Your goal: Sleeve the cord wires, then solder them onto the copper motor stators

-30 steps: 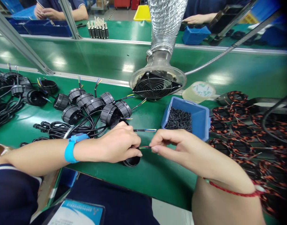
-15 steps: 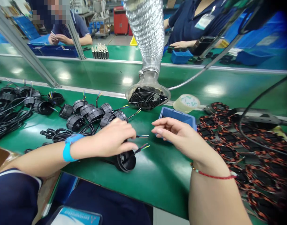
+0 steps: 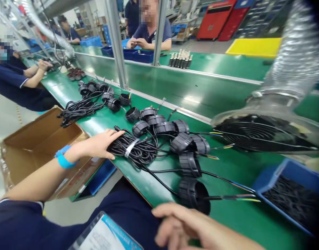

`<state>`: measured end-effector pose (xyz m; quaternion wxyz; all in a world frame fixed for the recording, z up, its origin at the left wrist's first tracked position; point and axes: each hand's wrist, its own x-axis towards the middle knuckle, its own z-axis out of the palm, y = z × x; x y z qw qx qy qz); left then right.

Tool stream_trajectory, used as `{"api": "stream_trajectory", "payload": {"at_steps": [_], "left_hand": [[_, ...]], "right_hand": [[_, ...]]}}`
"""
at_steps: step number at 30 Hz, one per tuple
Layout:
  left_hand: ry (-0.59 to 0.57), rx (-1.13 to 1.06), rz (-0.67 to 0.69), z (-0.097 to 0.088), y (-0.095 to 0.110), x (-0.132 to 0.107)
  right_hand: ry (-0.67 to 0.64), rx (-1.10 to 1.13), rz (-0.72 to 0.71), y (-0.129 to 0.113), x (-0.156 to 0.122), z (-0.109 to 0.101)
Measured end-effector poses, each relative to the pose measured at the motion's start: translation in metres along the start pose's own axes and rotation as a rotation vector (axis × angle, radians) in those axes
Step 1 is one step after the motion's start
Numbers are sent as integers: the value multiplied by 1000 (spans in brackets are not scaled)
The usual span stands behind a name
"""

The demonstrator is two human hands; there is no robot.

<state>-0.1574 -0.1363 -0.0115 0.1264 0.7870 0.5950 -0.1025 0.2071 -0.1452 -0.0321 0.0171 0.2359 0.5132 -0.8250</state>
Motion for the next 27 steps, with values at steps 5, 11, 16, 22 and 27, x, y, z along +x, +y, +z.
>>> {"api": "stream_trajectory", "payload": {"at_steps": [5,11,16,22,27], "left_hand": [[184,168,48,23,9,-4],[234,199,16,25,7,-17],[301,164,-140,28,14,-23],[307,-130,-134,12,0,-20],[181,-552,-193,-4,-45,14]], "right_hand": [[353,437,29,4,78,21],[583,549,-54,-28,119,-3],[617,111,-94,-59,172,-34],[564,-345,-70,-80,191,-91],[623,-662,-126,-77,166,-94]]}}
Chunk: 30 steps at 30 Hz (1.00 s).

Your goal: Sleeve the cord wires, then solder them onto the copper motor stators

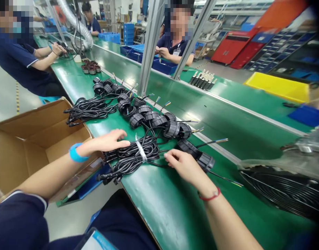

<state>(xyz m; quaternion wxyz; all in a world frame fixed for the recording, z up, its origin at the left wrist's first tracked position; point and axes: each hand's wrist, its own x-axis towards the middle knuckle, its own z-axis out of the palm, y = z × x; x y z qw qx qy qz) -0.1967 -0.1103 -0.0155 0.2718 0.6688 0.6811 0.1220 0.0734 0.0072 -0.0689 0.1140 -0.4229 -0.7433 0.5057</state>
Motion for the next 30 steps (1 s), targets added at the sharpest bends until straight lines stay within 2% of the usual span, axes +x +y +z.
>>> {"api": "stream_trajectory", "payload": {"at_steps": [2,3,4,6,7,9,11,13,16,17,19,21,22,24,26,30], "left_hand": [[-220,-73,3,-2,1,13],[-275,-83,-13,-2,6,15],[-272,-70,-43,0,13,15],[-151,19,-84,8,33,9],[-72,85,-57,14,44,3],[65,230,84,28,65,-12],[109,296,243,42,80,-28],[87,245,387,51,84,-41],[46,-51,557,53,71,-48],[59,-187,535,52,64,-45],[129,-405,334,49,50,-31],[172,-467,118,48,43,-12],[142,-452,70,49,42,-3],[42,-393,55,53,44,14],[6,-370,59,57,48,23],[149,-577,140,62,49,24]], "right_hand": [[101,-149,-122,-3,-11,6],[161,-232,-213,-6,-15,10],[222,-317,-320,-10,-18,14],[305,-460,-545,-20,-22,22],[315,-522,-645,-25,-22,25],[264,-632,-780,-32,-23,30],[180,-685,-803,-32,-25,33],[156,-671,-779,-22,-30,34],[231,-611,-780,2,-41,37],[254,-604,-792,9,-45,38],[285,-596,-814,20,-51,41],[306,-584,-823,25,-55,43],[318,-579,-824,26,-55,44],[352,-577,-839,27,-56,44],[380,-591,-864,31,-57,43],[421,-636,-874,41,-65,37]]}}
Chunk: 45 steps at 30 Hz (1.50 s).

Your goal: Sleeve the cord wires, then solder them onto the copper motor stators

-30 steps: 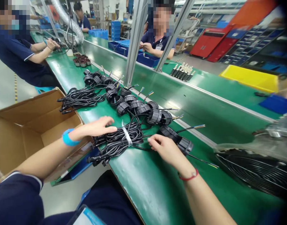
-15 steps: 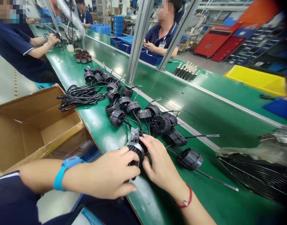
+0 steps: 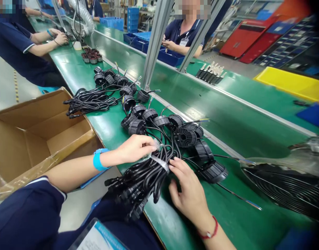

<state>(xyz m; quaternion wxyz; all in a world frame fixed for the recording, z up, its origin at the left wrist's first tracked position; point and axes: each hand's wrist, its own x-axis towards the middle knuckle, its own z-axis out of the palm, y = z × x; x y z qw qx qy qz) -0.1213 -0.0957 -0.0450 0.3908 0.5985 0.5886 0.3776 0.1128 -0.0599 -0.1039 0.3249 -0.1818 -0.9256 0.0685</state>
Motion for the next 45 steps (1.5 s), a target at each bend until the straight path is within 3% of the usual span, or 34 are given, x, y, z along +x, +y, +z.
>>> {"api": "stream_trajectory", "payload": {"at_steps": [3,7,10,13,17,20,22,27,31,34,37,45], "left_hand": [[85,-259,24,0,1,-6],[-9,-415,53,6,13,-7],[-112,-384,97,11,23,-3],[-140,-331,101,10,25,0],[-117,-401,73,4,17,-2],[5,-429,38,-1,8,-5],[56,-356,11,-4,2,-8],[-64,-90,42,-4,-8,-13],[-27,-244,18,3,-16,-11],[30,-410,-59,8,-21,-8],[63,-468,-53,11,-23,-7],[296,-763,-75,21,-25,-18]], "right_hand": [[35,-46,20,-2,-3,-11],[33,-117,155,-14,17,-27],[-26,-100,267,-23,39,-28],[-10,40,321,-28,56,-17],[63,144,361,-29,63,-1],[100,204,415,-28,65,4],[92,225,442,-27,67,4],[88,226,474,-25,68,6],[82,202,505,-27,69,5],[13,191,512,-30,73,2],[-61,146,520,-34,79,3],[103,143,499,-32,76,16]]}}
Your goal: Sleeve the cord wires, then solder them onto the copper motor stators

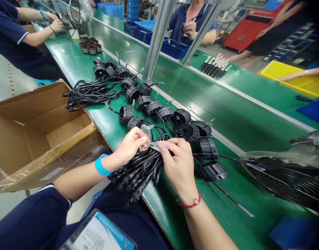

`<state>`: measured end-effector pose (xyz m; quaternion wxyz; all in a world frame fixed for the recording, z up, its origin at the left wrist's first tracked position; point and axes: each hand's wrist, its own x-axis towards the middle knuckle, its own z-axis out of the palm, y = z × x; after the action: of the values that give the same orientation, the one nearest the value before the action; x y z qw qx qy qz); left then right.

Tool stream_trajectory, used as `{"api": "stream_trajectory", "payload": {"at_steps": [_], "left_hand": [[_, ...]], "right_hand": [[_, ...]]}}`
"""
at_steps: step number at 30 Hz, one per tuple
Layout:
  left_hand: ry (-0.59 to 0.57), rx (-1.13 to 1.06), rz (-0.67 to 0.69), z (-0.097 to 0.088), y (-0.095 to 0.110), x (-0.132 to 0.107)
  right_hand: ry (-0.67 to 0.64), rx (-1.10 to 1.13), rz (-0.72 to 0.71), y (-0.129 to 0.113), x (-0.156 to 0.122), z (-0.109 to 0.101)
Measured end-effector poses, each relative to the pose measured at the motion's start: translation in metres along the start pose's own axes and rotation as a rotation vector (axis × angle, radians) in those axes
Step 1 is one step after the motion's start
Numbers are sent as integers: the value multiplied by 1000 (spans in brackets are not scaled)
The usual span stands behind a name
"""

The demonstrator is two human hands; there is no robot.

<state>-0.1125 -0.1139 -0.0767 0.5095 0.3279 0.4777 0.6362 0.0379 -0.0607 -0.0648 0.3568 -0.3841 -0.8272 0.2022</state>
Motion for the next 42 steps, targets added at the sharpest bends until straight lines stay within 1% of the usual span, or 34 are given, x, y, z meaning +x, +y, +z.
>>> {"api": "stream_trajectory", "payload": {"at_steps": [4,6,7,9,10,12,14,15,16,18,19,20,23,26,28,29,30,31,32,34,35,36,37,39,42], "left_hand": [[91,-101,41,10,0,-2],[113,-134,63,14,3,1],[101,-136,79,16,5,3],[7,-75,99,18,12,3],[-56,7,105,18,16,1],[-150,280,117,18,23,-9],[-173,599,103,18,27,-24],[-182,728,67,19,28,-32],[-196,822,10,20,28,-39],[-218,913,-105,25,25,-50],[-222,940,-141,27,23,-53],[-216,973,-146,31,21,-55],[-195,1121,-61,39,13,-55],[-184,1254,52,44,4,-55],[-184,1318,105,47,-1,-57],[-189,1345,126,47,-2,-58],[-198,1368,143,47,-3,-59],[-210,1389,158,48,-4,-59],[-225,1411,172,48,-4,-60],[-253,1462,204,48,-4,-60],[-260,1490,218,48,-4,-61],[-263,1518,229,49,-4,-61],[-264,1543,238,49,-4,-61],[-257,1585,257,51,-5,-62],[-262,1629,277,53,-6,-62]], "right_hand": [[74,127,24,7,-17,-8],[126,148,12,9,-26,-13],[144,136,-10,10,-29,-17],[154,98,-53,10,-31,-25],[132,94,-66,9,-30,-28],[64,148,-49,4,-23,-34],[-8,254,32,-3,-15,-35],[-36,308,87,-7,-11,-35],[-51,357,146,-11,-7,-33],[-75,420,238,-18,-1,-30],[-91,435,267,-21,2,-29],[-110,447,288,-23,5,-28],[-138,574,384,-26,14,-29],[-52,799,519,-26,21,-32],[12,882,559,-26,19,-35],[20,891,556,-25,15,-38],[5,884,539,-23,10,-41],[-41,868,514,-21,5,-46],[-118,846,487,-18,-1,-53],[-339,823,458,-10,-11,-67],[-426,807,470,-6,-13,-74],[-479,778,488,-3,-14,-79],[-505,735,509,-1,-14,-82],[-499,570,534,0,-8,-80],[-404,121,492,-2,3,-63]]}}
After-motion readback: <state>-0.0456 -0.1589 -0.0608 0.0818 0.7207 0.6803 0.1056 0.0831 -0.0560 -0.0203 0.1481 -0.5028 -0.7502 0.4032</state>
